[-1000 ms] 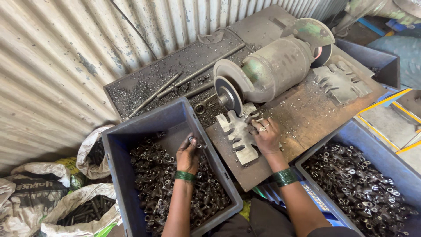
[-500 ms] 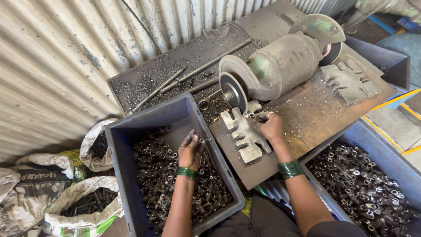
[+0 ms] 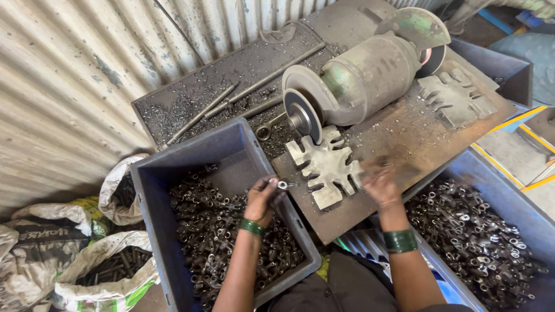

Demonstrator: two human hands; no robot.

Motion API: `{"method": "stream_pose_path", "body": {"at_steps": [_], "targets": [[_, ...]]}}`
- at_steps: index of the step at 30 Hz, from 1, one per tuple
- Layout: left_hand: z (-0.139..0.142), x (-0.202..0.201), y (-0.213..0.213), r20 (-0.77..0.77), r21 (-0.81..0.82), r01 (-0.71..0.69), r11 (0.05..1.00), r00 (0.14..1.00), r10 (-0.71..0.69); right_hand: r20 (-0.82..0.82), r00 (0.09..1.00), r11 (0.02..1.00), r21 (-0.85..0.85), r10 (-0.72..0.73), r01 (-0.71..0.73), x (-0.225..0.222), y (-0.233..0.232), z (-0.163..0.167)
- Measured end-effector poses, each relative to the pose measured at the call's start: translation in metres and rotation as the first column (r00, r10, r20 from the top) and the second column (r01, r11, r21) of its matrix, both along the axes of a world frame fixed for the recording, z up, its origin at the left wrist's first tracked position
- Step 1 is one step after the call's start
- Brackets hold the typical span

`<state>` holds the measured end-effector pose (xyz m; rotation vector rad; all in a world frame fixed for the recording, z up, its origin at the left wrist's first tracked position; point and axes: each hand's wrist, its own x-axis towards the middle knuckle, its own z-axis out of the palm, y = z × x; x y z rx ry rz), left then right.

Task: The person picks small metal eye-bolt parts one at a time from a bin, presses each against a running bench grinder to grind its edge, producing sparks, then places the ground part into a second bin. The person repeats this pick-grind-place cycle continuously throughout the episode.

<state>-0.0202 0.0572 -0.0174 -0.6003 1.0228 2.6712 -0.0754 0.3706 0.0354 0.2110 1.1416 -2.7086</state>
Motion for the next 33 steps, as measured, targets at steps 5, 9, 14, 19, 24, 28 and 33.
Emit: {"method": "stream_pose_path", "body": {"at_steps": [5, 9, 14, 19, 24, 28, 33], "targets": [[-0.002, 0.006, 0.022, -0.083, -0.144, 0.159, 0.977, 0.982, -0.172, -0.318, 0.769, 0.441, 0.896, 0.554, 0.053, 0.032, -0.070, -0.008], [-0.001, 0.002, 0.020, -0.045, -0.235, 0.135, 0.962, 0.988, -0.149, -0.257, 0.826, 0.342, 0.936, 0.501, 0.084, 0.031, -0.089, -0.009], [0.004, -0.018, -0.019, -0.144, -0.635, -0.108, 0.765, 0.989, 0.020, -0.327, 0.883, 0.185, 0.943, 0.337, 0.279, -0.006, -0.057, -0.008], [0.004, -0.015, -0.052, 0.037, -0.995, 0.024, -0.099, 0.990, -0.137, -0.258, 0.943, 0.139, 0.963, 0.209, 0.233, -0.022, -0.042, -0.001], [-0.005, -0.005, -0.040, 0.519, -0.783, 0.356, -0.510, 0.826, -0.220, -0.139, 0.970, 0.105, 0.987, 0.198, 0.120, -0.024, -0.046, 0.005], [0.006, -0.005, -0.039, 0.524, -0.767, 0.343, -0.541, 0.823, -0.220, -0.123, 0.969, 0.092, 0.990, 0.213, 0.106, -0.027, -0.043, 0.005], [0.018, -0.008, -0.038, 0.421, -0.822, 0.271, -0.501, 0.882, -0.213, -0.172, 0.959, 0.108, 0.983, 0.225, 0.151, -0.029, -0.046, 0.005]]}}
